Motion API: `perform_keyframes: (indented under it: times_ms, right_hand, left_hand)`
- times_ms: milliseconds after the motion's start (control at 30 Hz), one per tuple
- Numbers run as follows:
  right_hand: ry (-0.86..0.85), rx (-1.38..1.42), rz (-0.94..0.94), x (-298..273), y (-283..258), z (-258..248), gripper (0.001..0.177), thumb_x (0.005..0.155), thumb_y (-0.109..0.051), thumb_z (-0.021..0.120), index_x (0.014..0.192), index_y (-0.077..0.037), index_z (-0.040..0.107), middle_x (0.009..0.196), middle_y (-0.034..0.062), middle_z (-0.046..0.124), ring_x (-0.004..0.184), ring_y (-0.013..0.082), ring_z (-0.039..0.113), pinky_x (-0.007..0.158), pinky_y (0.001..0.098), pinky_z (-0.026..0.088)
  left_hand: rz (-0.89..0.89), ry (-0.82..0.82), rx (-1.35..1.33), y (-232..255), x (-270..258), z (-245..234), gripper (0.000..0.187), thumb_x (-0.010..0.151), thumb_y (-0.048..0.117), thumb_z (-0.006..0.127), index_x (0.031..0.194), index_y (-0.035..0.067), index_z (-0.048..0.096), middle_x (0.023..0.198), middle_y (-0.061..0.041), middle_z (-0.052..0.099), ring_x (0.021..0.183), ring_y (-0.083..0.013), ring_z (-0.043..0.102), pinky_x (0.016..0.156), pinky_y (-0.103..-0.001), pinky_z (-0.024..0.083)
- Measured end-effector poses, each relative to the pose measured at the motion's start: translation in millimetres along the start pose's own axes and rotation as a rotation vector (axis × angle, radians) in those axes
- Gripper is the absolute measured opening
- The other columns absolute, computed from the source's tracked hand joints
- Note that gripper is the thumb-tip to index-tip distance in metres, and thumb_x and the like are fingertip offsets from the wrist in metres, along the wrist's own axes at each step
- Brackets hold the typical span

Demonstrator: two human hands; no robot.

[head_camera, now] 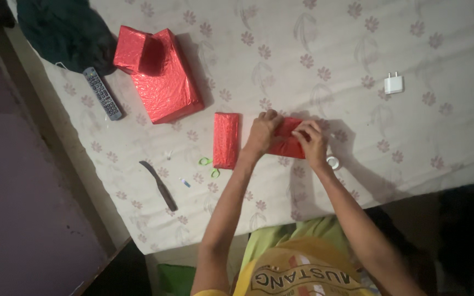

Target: The person wraps a small box in red foil paper on a table. They fold the paper around the box, secure it with tape, and use scissors to cut the tape. The wrapped gift is placed with other wrapped items on the table.

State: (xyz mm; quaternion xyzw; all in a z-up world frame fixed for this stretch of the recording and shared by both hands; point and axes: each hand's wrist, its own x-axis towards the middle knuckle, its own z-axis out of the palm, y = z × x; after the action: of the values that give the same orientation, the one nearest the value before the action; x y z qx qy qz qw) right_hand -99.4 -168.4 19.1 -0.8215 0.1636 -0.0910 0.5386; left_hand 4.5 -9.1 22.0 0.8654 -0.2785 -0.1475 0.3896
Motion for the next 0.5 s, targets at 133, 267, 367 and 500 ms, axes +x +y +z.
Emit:
perform_keyframes:
  times_ms: [133, 267, 367, 500]
  right_hand:
    - [-0.018, -0.071, -0.026, 1.4, -0.4, 0.2, 0.012, 0.088, -0.001, 0.079, 0.095, 0.000, 0.070, 0.100, 0.0081, 0.067, 0.082, 0.0203, 0.066, 0.070, 0.0331, 0.053]
    - [-0.046, 0.061, 0.180, 1.2, -4.2, -5.4, 0.008, 0.092, -0.002, 0.074, 0.098, -0.002, 0.069, 0.107, 0.0097, 0.066, 0.082, 0.0224, 0.069, 0.070, 0.0336, 0.056]
    - [0.161, -0.273, -0.174, -10.0, -8.9, -15.1, 0.021, 0.089, -0.001, 0.075, 0.109, 0.000, 0.071, 0.117, 0.0165, 0.064, 0.110, 0.0344, 0.062, 0.094, 0.0461, 0.052]
    - [-0.084, -0.283, -0.230, -48.9, -17.4, -16.1, 0.028, 0.098, -0.003, 0.069, 0.126, -0.002, 0.068, 0.135, 0.0143, 0.062, 0.130, 0.0325, 0.058, 0.111, 0.0472, 0.047]
  left_hand:
    - [-0.071, 0.027, 0.132, 2.2, 6.7, 11.1, 0.024, 0.065, 0.016, 0.087, 0.082, 0.010, 0.071, 0.096, -0.010, 0.064, 0.090, -0.0350, 0.058, 0.078, -0.048, 0.049]
    - [-0.097, 0.054, 0.086, -6.1, 3.6, 18.2, 0.021, 0.062, 0.012, 0.085, 0.076, 0.011, 0.070, 0.093, -0.007, 0.065, 0.087, -0.0351, 0.058, 0.078, -0.048, 0.050]
    - [-0.142, 0.029, 0.087, -11.4, 5.0, 20.3, 0.020, 0.060, 0.012, 0.084, 0.074, 0.013, 0.070, 0.093, -0.005, 0.065, 0.084, -0.0335, 0.058, 0.075, -0.046, 0.051]
    - [-0.142, 0.020, 0.108, -16.0, 5.7, 21.1, 0.022, 0.060, 0.010, 0.085, 0.074, 0.010, 0.068, 0.093, -0.006, 0.065, 0.085, -0.0348, 0.057, 0.074, -0.047, 0.050]
